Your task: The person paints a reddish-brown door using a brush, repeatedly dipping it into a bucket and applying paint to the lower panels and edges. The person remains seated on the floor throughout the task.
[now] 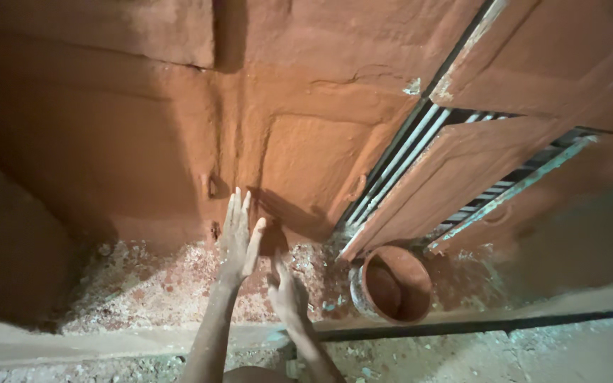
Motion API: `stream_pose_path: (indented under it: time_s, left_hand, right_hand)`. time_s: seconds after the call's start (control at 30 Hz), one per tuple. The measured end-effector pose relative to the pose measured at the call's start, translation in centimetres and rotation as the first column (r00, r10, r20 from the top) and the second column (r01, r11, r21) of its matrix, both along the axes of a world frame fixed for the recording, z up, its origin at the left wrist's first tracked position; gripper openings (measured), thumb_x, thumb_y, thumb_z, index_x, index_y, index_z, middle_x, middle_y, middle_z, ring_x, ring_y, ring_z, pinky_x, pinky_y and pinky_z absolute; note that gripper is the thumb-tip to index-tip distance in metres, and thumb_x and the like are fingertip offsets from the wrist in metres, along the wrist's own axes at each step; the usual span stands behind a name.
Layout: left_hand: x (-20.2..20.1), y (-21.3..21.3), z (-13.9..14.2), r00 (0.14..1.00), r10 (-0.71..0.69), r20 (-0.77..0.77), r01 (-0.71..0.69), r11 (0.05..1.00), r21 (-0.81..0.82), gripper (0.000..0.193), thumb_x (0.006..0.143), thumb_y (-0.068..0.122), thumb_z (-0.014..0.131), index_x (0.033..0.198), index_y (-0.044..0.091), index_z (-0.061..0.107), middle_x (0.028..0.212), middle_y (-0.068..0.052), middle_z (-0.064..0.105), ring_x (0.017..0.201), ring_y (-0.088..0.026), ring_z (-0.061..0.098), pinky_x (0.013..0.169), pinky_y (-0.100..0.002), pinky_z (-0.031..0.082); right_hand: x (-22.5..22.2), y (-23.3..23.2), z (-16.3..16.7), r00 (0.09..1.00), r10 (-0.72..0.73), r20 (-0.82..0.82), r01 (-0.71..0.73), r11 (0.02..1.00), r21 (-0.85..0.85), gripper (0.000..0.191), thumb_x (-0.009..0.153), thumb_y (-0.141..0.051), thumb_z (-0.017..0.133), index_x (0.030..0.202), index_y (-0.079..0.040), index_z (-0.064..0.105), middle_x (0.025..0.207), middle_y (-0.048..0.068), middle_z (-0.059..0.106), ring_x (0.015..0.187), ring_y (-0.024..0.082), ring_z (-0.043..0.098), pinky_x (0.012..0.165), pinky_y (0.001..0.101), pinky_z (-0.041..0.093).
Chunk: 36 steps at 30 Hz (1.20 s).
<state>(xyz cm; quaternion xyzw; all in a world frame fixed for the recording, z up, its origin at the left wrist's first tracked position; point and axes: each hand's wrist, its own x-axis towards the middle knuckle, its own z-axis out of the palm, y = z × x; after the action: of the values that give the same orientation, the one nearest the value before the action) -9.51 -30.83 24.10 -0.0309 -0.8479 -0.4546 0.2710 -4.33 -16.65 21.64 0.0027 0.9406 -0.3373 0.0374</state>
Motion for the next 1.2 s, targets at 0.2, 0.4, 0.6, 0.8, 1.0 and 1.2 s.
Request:
stream_pose_path:
  time_s: [0.2, 0.4, 0.6, 0.8, 1.0, 1.2]
  left_hand:
    - [0.4, -1.4, 0.7, 0.998, -0.025, -0.062, 0.027, 0.999, 0.027, 0.066, 0.104, 0.033, 0.05, 0.159, 0.001, 0.032, 0.17, -0.022, 0.02, 0.158, -0.039, 0.018, 0.127, -0.049, 0.017]
    - [2.3, -3.7, 1.4, 0.999, -0.019, -0.034, 0.02, 0.999, 0.03, 0.061, 0.105, 0.031, 0.049, 0.157, 0.003, 0.036, 0.169, -0.023, 0.024, 0.158, -0.038, 0.021, 0.126, -0.048, 0.02]
    - [4.0, -6.4, -0.4, 0.995, -0.051, -0.089, 0.06, 0.992, 0.108, 0.064, 0.107, 0.032, 0.048, 0.158, -0.002, 0.033, 0.167, -0.024, 0.027, 0.157, -0.038, 0.024, 0.127, -0.047, 0.02]
    - [4.3, -8.1, -1.8, 0.999, 0.049, 0.014, -0.05, 0.99, 0.135, 0.065, 0.105, 0.033, 0.048, 0.158, -0.002, 0.032, 0.167, -0.025, 0.026, 0.156, -0.038, 0.023, 0.126, -0.046, 0.02]
    - [4.5, -8.6, -0.5, 0.987, 0.142, -0.08, -0.125, 0.975, 0.185, 0.065, 0.109, 0.035, 0.04, 0.159, -0.005, 0.028, 0.168, -0.028, 0.023, 0.158, -0.04, 0.02, 0.128, -0.048, 0.017]
    - [4.6, -7.6, 1.1, 0.984, 0.174, -0.044, -0.161, 0.962, 0.22, 0.063, 0.109, 0.034, 0.041, 0.159, -0.002, 0.03, 0.168, -0.026, 0.025, 0.158, -0.039, 0.021, 0.128, -0.047, 0.018]
  right_hand:
    - [-0.6, -3.0, 15.8, 0.959, -0.036, -0.28, -0.084, 0.91, -0.406, 0.056, 0.101, -0.013, 0.054, 0.154, -0.013, 0.037, 0.147, 0.005, 0.057, 0.119, 0.018, 0.072, 0.093, 0.0294, 0.056]
    - [0.1, -3.5, 14.7, 0.828, -0.062, -0.557, -0.287, 0.807, -0.516, 0.059, 0.105, -0.008, 0.055, 0.159, 0.0, 0.032, 0.149, 0.02, 0.055, 0.139, 0.024, 0.056, 0.113, 0.034, 0.046]
    - [0.4, -5.5, -6.5, 0.992, -0.12, -0.037, 0.123, 0.986, 0.116, 0.055, 0.101, -0.03, 0.059, 0.154, -0.032, 0.043, 0.099, 0.023, 0.073, 0.094, 0.043, 0.07, 0.085, 0.0532, 0.054]
    - [0.5, -7.4, -9.6, 0.998, -0.027, 0.052, 0.021, 0.993, 0.116, 0.066, 0.093, -0.022, 0.059, 0.155, -0.037, 0.043, 0.094, 0.022, 0.071, 0.088, 0.044, 0.069, 0.08, 0.0553, 0.054]
    - [-0.5, -9.8, 9.3, 0.904, -0.06, -0.423, -0.147, 0.887, -0.439, 0.06, 0.098, -0.011, 0.059, 0.155, -0.018, 0.04, 0.142, 0.016, 0.062, 0.125, 0.026, 0.067, 0.094, 0.0335, 0.06]
    - [0.4, -9.0, 16.7, 0.828, -0.05, -0.558, -0.22, 0.887, -0.406, 0.057, 0.105, -0.011, 0.057, 0.158, -0.007, 0.038, 0.144, 0.018, 0.061, 0.131, 0.026, 0.064, 0.099, 0.0308, 0.055]
